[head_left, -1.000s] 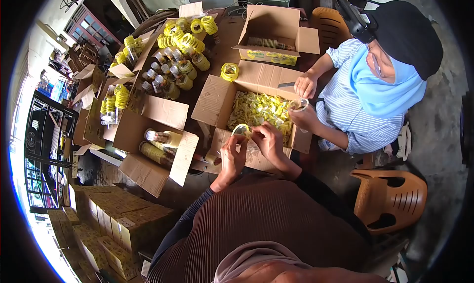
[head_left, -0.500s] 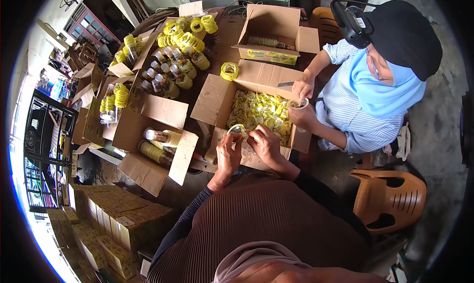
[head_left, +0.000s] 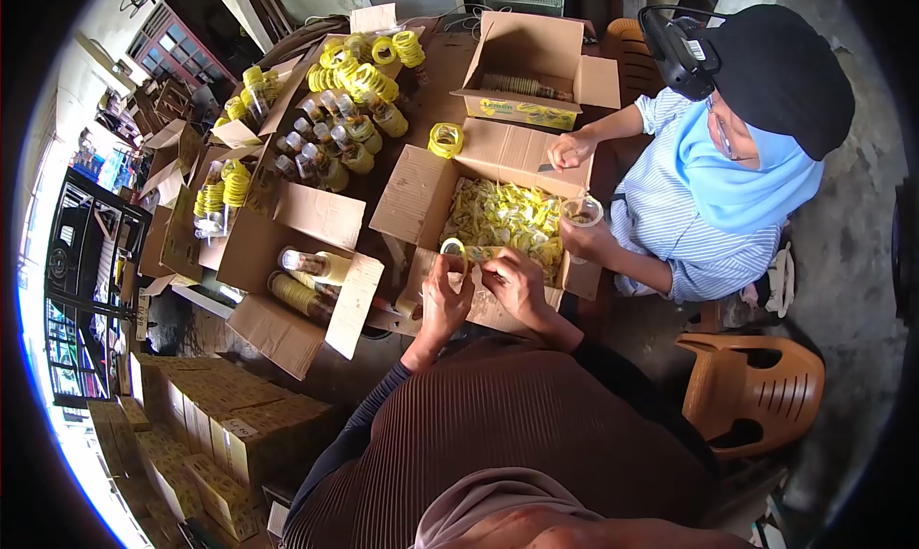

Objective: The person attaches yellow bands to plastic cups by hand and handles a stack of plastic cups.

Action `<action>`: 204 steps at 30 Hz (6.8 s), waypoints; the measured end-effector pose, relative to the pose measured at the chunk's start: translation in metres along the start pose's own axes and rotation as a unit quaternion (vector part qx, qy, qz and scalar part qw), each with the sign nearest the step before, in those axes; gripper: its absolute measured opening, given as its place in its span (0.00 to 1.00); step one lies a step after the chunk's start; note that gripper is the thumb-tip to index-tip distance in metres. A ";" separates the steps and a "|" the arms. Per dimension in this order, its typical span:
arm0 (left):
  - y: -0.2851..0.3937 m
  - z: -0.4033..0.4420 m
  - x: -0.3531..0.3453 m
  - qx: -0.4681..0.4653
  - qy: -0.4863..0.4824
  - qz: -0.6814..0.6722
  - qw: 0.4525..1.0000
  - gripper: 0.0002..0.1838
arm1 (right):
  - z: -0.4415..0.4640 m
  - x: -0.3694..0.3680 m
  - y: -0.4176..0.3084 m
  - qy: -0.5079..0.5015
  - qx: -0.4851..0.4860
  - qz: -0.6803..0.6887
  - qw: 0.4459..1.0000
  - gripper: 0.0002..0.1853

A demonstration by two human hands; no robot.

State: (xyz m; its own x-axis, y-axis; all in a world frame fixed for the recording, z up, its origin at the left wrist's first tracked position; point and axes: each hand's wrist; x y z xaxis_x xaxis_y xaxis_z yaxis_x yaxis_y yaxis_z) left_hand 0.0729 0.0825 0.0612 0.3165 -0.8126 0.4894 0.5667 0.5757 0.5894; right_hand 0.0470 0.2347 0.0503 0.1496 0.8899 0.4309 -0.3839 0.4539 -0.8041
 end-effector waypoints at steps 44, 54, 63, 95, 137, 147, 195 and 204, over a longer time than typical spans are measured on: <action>-0.004 -0.001 0.008 -0.062 -0.053 0.023 0.996 0.06 | -0.007 -0.021 0.066 -0.085 -0.297 0.027 0.951 0.09; -0.009 -0.003 0.026 -0.097 -0.048 0.082 0.991 0.10 | -0.037 -0.019 0.095 -0.184 -0.094 -0.175 0.963 0.06; -0.001 -0.005 0.027 -0.131 -0.093 0.062 0.985 0.10 | -0.004 -0.014 0.057 -0.222 -0.258 0.280 0.898 0.09; -0.013 -0.039 0.039 0.144 -0.148 0.047 0.977 0.34 | 0.011 0.004 0.028 -0.283 -0.179 0.139 0.932 0.11; -0.144 0.012 0.330 0.069 -0.212 0.309 0.925 0.23 | -0.041 -0.103 -0.023 -0.026 -0.209 0.034 0.977 0.06; -0.251 0.022 0.241 -0.038 -0.510 0.397 0.762 0.11 | -0.094 -0.109 -0.044 0.079 -0.267 -0.043 0.959 0.07; -0.091 -0.108 0.265 0.164 0.014 0.308 0.937 0.06 | 0.214 -0.162 0.122 -0.040 -0.003 -0.311 0.950 0.19; -0.054 -0.146 0.253 0.255 0.040 0.308 0.916 0.06 | 0.242 -0.172 0.124 0.003 0.081 -0.356 0.931 0.09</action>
State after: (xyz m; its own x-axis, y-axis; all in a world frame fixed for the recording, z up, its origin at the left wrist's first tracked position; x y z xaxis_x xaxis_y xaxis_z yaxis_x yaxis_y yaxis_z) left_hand 0.2335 -0.1671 0.0595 0.5228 -0.3117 0.7934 -0.1601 0.8783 0.4505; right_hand -0.2465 0.1270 -0.0242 0.4234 0.3668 0.8284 -0.3188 0.9162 -0.2427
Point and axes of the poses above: each hand's wrist, its own z-axis towards the middle knuckle, its own x-axis out of the back of the hand, y = z × x, and after that the axes turned 15 degrees about -x, right-handed
